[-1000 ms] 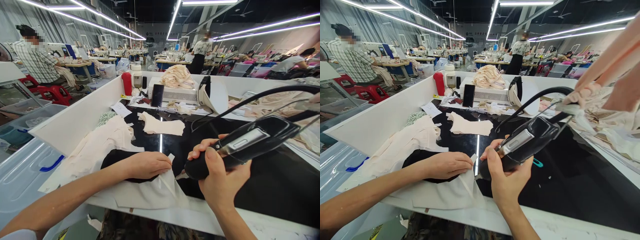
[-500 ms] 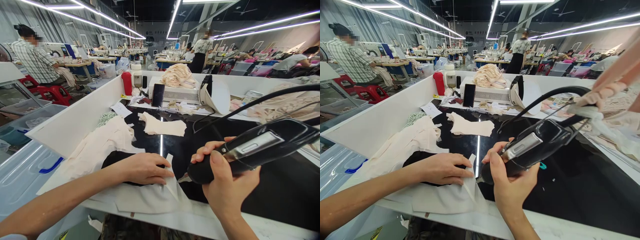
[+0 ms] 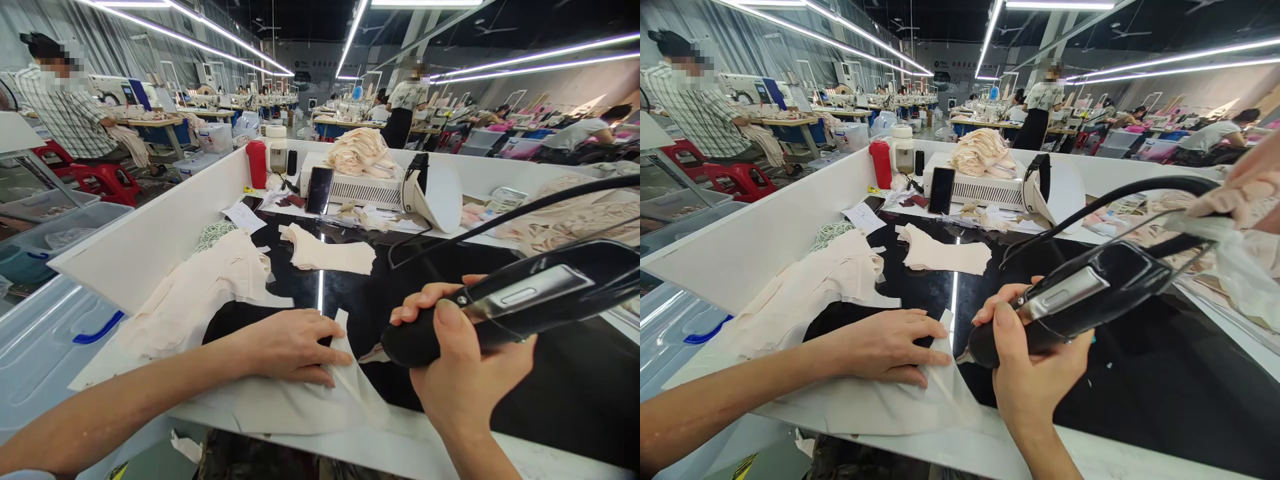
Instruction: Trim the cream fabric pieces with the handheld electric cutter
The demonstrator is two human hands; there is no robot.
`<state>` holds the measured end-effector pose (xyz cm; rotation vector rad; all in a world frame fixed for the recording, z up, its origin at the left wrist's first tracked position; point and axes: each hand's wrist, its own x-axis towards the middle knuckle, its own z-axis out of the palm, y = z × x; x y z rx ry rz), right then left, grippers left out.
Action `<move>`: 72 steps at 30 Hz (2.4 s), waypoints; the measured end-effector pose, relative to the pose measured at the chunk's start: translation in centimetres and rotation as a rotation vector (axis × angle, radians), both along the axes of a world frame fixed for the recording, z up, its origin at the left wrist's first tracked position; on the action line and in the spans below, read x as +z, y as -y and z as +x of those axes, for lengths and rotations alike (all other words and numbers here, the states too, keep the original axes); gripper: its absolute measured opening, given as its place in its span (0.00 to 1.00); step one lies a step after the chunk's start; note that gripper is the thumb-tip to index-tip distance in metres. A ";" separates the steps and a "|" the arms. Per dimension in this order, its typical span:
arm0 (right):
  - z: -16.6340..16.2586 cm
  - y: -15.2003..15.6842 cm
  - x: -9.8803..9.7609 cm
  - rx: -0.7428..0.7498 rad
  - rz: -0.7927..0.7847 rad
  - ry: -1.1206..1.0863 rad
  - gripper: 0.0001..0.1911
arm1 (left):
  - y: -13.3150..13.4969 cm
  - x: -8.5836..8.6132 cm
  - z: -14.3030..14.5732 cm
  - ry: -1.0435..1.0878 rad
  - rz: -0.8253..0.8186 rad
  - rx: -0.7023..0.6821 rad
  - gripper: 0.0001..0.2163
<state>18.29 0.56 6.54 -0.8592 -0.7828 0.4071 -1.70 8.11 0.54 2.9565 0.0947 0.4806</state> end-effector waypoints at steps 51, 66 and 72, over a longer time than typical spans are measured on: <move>3.1 -2.6 -1.3 -0.037 -0.120 0.172 0.21 | -0.1 -1.8 0.4 0.086 -0.383 0.202 0.17; 8.6 1.4 -3.2 -0.470 0.012 0.405 0.25 | -0.9 -2.7 1.7 0.063 0.013 0.303 0.12; 7.4 2.7 -5.3 0.144 -0.310 0.579 0.18 | 1.3 0.9 2.1 0.241 -0.070 0.142 0.11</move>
